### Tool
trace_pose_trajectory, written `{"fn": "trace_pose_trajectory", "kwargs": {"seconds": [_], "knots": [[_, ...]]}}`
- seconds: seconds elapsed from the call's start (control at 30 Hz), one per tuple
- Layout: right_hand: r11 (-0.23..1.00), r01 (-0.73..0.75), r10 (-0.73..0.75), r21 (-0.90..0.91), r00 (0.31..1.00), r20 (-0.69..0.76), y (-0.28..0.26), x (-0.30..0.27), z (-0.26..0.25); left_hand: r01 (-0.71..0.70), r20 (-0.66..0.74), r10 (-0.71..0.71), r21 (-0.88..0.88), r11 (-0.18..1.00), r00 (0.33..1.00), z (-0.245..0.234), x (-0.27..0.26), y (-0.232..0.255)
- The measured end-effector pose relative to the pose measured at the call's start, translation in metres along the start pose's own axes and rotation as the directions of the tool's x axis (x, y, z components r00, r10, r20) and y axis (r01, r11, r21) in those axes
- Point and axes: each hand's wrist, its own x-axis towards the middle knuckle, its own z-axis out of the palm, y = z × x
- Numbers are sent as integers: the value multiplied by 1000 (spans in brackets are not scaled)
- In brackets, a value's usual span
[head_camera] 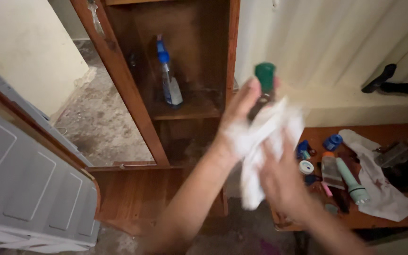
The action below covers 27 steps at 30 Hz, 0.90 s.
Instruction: The person wipes the interior of a wooden cupboard with a white cloth. They then pick up several bottles and containers from a nearby table, wipe each one with the cloth, and place them on the cupboard shelves. The person also wipes the cupboard door handle and the interior shelves.
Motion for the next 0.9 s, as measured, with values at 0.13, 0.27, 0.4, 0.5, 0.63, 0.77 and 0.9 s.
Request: {"fn": "trace_pose_trajectory", "kwargs": {"seconds": [0.13,0.27,0.4,0.5,0.63,0.77,0.9], "knots": [[980,-84,118,180,976,-185,5,63,-29,63,-153,-56,43,997,987,27,-1,-5],[997,-76,75,0,988,-132,-13,27,-13,-13,-124,23,86,996,992,15,8,6],[996,-28,28,81,1000,-2,-27,-22,-1,-22,-120,45,187,982,992,4,17,10],[995,-86,87,-59,996,13,-9,8,-5,61,-40,-57,99,993,998,8,9,4],[994,-56,69,90,986,-153,17,74,-32,63,-142,-41,158,985,989,17,14,-1],[993,-120,120,5,989,-92,13,49,0,-8,-98,12,45,999,995,1,25,8],[990,-108,107,93,994,15,-11,-15,19,-38,-127,84,329,944,988,-16,27,15]]}}
